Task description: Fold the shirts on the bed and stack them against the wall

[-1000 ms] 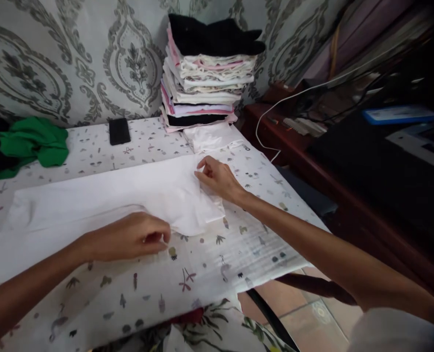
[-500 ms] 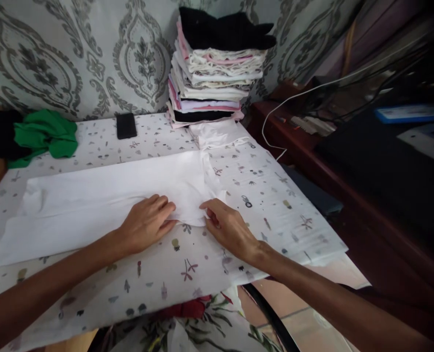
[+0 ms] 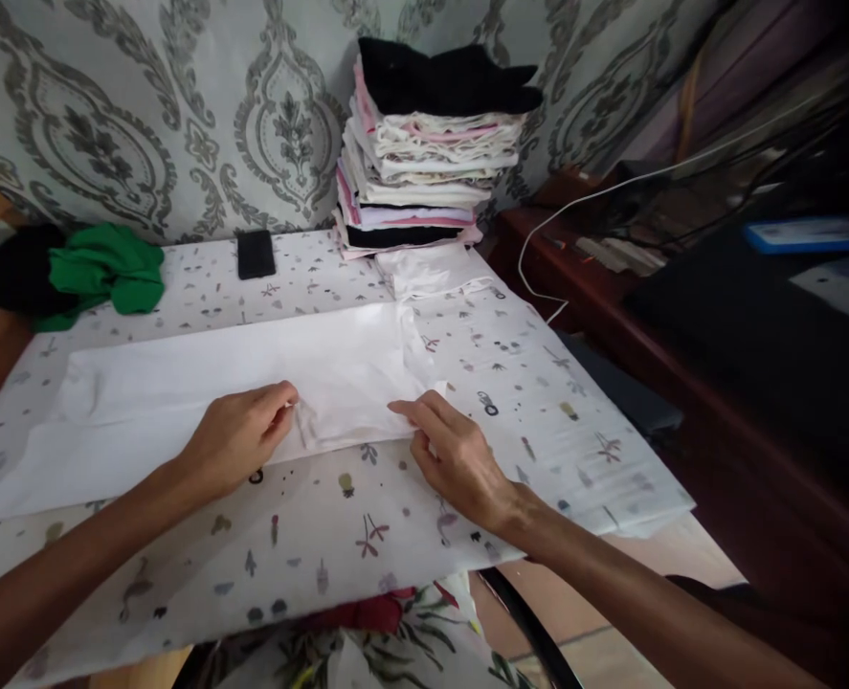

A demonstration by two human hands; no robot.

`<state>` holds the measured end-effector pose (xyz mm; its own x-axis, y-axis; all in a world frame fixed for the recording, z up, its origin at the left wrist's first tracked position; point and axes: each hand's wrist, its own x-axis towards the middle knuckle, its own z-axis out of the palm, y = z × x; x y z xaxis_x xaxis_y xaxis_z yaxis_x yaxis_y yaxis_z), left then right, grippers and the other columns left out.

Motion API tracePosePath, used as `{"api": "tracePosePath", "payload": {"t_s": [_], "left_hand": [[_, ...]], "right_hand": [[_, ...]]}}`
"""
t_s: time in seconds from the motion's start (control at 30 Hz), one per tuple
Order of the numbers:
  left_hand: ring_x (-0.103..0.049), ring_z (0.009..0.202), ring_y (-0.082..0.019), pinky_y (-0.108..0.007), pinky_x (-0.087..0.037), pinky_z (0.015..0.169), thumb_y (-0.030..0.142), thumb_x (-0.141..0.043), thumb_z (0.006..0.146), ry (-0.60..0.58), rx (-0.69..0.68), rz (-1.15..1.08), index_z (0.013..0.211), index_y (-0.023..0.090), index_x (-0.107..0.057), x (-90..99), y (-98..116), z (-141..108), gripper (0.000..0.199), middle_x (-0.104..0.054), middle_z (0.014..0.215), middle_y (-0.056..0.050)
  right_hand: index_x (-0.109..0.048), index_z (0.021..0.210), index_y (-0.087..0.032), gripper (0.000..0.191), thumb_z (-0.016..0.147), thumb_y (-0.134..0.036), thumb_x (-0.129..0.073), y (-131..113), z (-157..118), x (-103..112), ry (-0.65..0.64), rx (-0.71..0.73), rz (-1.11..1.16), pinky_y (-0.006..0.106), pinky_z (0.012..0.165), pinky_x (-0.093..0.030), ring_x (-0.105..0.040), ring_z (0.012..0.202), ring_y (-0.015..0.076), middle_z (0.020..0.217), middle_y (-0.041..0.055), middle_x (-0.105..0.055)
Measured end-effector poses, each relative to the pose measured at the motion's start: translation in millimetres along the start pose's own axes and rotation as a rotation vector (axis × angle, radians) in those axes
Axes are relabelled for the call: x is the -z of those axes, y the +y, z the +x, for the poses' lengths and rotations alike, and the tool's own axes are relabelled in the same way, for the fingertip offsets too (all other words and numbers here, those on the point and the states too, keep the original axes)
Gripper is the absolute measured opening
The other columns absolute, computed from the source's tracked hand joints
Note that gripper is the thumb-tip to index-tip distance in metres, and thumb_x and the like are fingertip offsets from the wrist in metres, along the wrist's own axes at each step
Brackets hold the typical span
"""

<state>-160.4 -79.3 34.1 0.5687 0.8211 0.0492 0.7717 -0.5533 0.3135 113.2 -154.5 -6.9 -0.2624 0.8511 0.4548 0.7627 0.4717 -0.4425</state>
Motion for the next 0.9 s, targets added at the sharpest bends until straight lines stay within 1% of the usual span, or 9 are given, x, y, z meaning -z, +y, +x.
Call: {"api": "tracePosePath", "payload": {"t_s": [0.1, 0.2, 0.3, 0.4, 0.5, 0.57, 0.73, 0.83, 0.9], "left_hand": [[-0.055, 0.056, -0.013, -0.025, -0.038, 0.056, 0.028, -0.039, 0.091, -0.045, 0.045, -0.033, 0.096, 0.023, -0.055, 0.0, 0, -4, 0.017, -0.059, 0.068, 0.004], [-0.059, 0.064, -0.015, -0.026, -0.041, 0.059, 0.032, -0.042, 0.092, -0.068, 0.013, -0.042, 0.098, 0.023, -0.054, -5.3, 5, -6, 0.016, -0.064, 0.077, 0.001], [-0.062, 0.075, -0.018, -0.027, -0.039, 0.059, 0.035, -0.047, 0.092, -0.104, -0.019, 0.061, 0.095, 0.022, -0.054, -14.0, 13, -2, 0.014, -0.066, 0.086, -0.002], [-0.061, 0.079, -0.020, -0.026, -0.034, 0.056, 0.028, -0.047, 0.092, -0.158, -0.022, 0.169, 0.090, 0.021, -0.054, -20.1, 18, 4, 0.010, -0.066, 0.086, -0.003], [-0.059, 0.073, -0.017, -0.026, -0.031, 0.055, 0.021, -0.042, 0.091, -0.171, -0.024, 0.165, 0.083, 0.021, -0.053, -18.6, 19, 5, 0.013, -0.065, 0.080, -0.001], [-0.056, 0.065, -0.015, -0.026, -0.032, 0.056, 0.020, -0.042, 0.090, -0.129, -0.011, 0.094, 0.080, 0.021, -0.052, -13.7, 16, 2, 0.014, -0.063, 0.075, 0.000], [-0.057, 0.066, -0.013, -0.024, -0.039, 0.058, 0.031, -0.044, 0.092, -0.014, 0.042, -0.164, 0.084, 0.021, -0.054, -0.1, 7, -12, 0.015, -0.062, 0.075, 0.002], [-0.057, 0.065, -0.013, -0.024, -0.038, 0.058, 0.031, -0.045, 0.091, -0.053, 0.074, -0.135, 0.084, 0.022, -0.055, 0.4, 5, -16, 0.015, -0.063, 0.074, 0.002], [-0.055, 0.062, -0.013, -0.024, -0.037, 0.058, 0.028, -0.045, 0.088, -0.109, 0.081, -0.078, 0.081, 0.022, -0.055, -1.4, 4, -15, 0.014, -0.062, 0.071, 0.003]], "right_hand": [[-0.055, 0.123, -0.020, 0.045, 0.085, -0.001, -0.038, 1, -5, -4, -0.038, -0.043, 0.014, 0.026, 0.059, -0.050, -0.059, 0.071, 0.0151, 0.095, 0.0060, -0.058], [-0.054, 0.123, -0.020, 0.038, 0.088, -0.009, -0.043, 0, -7, -7, -0.074, -0.120, -0.006, 0.028, 0.059, -0.051, -0.060, 0.071, 0.0159, 0.099, 0.0071, -0.060], [-0.055, 0.122, -0.021, 0.033, 0.090, -0.018, -0.048, -1, -7, -10, -0.103, -0.184, -0.081, 0.029, 0.059, -0.051, -0.062, 0.074, 0.0180, 0.100, 0.0078, -0.061], [-0.055, 0.122, -0.020, 0.034, 0.089, -0.016, -0.047, -1, -7, -11, -0.118, -0.209, -0.099, 0.030, 0.061, -0.051, -0.060, 0.069, 0.0165, 0.099, 0.0077, -0.061], [-0.055, 0.121, -0.019, 0.036, 0.087, -0.012, -0.044, 0, -7, -12, -0.124, -0.216, -0.081, 0.030, 0.062, -0.052, -0.059, 0.067, 0.0155, 0.100, 0.0075, -0.062], [-0.056, 0.120, -0.018, 0.037, 0.086, -0.011, -0.043, 1, -7, -13, -0.119, -0.212, -0.085, 0.030, 0.061, -0.051, -0.059, 0.068, 0.0159, 0.100, 0.0078, -0.061], [-0.057, 0.117, -0.017, 0.036, 0.087, -0.009, -0.040, 3, -7, -14, -0.084, -0.189, -0.092, 0.027, 0.056, -0.048, -0.059, 0.069, 0.0163, 0.097, 0.0077, -0.061], [-0.061, 0.109, -0.017, 0.033, 0.088, -0.007, -0.039, 2, -6, -13, -0.062, -0.151, -0.134, 0.026, 0.056, -0.046, -0.057, 0.066, 0.0152, 0.095, 0.0079, -0.061], [-0.064, 0.105, -0.018, 0.029, 0.087, -0.008, -0.042, 0, -6, -8, -0.105, -0.120, -0.135, 0.026, 0.057, -0.045, -0.058, 0.068, 0.0151, 0.094, 0.0074, -0.062]]}}
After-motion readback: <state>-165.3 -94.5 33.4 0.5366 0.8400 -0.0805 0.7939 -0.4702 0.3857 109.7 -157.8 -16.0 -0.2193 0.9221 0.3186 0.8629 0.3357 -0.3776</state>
